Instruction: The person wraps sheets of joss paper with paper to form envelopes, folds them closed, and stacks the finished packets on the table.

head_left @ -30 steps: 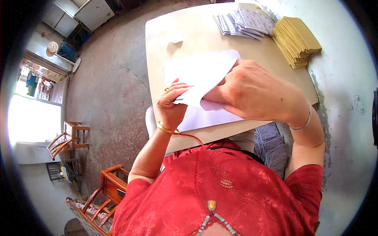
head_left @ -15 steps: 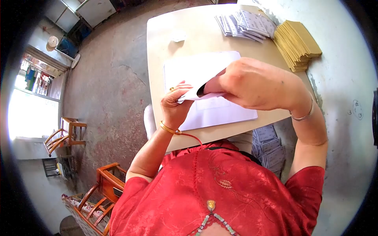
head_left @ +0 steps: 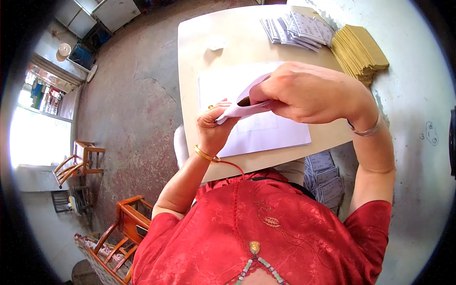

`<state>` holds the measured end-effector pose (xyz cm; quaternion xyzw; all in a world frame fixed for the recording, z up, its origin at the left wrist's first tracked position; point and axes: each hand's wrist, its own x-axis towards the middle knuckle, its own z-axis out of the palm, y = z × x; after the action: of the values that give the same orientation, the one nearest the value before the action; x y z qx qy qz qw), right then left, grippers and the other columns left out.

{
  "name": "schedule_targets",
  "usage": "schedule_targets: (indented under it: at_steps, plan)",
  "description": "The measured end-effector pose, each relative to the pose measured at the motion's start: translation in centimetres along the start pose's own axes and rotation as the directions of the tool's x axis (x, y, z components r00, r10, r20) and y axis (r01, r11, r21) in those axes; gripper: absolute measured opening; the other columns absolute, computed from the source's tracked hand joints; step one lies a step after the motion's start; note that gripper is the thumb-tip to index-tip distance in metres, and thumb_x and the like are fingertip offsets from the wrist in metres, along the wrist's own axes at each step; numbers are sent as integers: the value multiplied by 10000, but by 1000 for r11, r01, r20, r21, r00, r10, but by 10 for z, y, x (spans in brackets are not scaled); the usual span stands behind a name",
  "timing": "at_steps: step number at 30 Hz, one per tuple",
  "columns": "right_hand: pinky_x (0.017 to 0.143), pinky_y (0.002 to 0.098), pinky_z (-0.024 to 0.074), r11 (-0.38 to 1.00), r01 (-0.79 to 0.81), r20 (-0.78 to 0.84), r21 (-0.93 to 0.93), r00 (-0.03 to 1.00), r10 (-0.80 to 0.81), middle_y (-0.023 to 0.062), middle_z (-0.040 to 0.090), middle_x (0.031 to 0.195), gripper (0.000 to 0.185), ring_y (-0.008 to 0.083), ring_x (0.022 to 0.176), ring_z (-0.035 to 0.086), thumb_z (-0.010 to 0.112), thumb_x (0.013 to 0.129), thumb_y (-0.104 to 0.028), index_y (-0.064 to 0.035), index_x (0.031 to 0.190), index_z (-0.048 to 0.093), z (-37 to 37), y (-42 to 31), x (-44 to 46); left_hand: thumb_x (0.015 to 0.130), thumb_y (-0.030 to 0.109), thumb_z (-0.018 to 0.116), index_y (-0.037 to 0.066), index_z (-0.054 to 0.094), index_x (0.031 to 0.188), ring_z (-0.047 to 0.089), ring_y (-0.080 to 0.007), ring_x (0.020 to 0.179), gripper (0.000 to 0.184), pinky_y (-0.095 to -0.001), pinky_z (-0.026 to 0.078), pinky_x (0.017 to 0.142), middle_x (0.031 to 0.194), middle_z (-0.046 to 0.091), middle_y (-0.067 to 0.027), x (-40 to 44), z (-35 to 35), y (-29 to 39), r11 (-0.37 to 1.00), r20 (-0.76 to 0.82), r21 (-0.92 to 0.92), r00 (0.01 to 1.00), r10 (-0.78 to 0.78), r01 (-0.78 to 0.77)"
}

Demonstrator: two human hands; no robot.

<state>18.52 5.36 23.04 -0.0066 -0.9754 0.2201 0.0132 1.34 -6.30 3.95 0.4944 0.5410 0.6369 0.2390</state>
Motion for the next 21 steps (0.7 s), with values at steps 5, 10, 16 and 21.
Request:
schedule_targets:
  at_steps: [5, 10, 16, 21]
  plan:
    - [729, 463, 493, 994, -79, -37, -75, 996, 76, 240, 637, 777, 110, 415, 803, 629, 568, 756, -34, 36, 813, 631, 5, -2, 4, 734, -34, 771, 9, 733, 890, 657, -153, 892, 166, -345, 490, 920, 874, 720, -68, -2, 1, 2, 999, 7, 13, 999, -38, 37]
    - [721, 431, 502, 945, -167, -312, -282, 947, 74, 177, 652, 791, 89, 335, 822, 658, 598, 783, -74, -27, 858, 610, 21, -17, -1, 771, -37, 747, 9, 736, 902, 621, -85, 845, 139, -255, 508, 750, 854, 709, -22, -3, -2, -3, 988, -1, -41, 989, -147, 147]
    - [620, 320, 430, 795, -192, -655, -575, 690, -307, 12, 549, 745, 294, 193, 671, 556, 757, 679, -98, -103, 932, 608, 43, -16, 1, 798, -38, 735, 13, 741, 897, 619, -63, 768, 112, -237, 530, 680, 839, 706, 2, -1, 3, -2, 951, -39, -243, 978, -204, 189]
    - [654, 300, 450, 808, -151, -621, -570, 723, -303, 0, 498, 722, 160, 166, 712, 541, 686, 723, -162, -122, 813, 560, 61, -13, -5, 800, -40, 737, 13, 739, 904, 625, -63, 778, 117, -237, 540, 689, 853, 713, -10, 0, 9, 6, 920, -40, -348, 977, -208, 182]
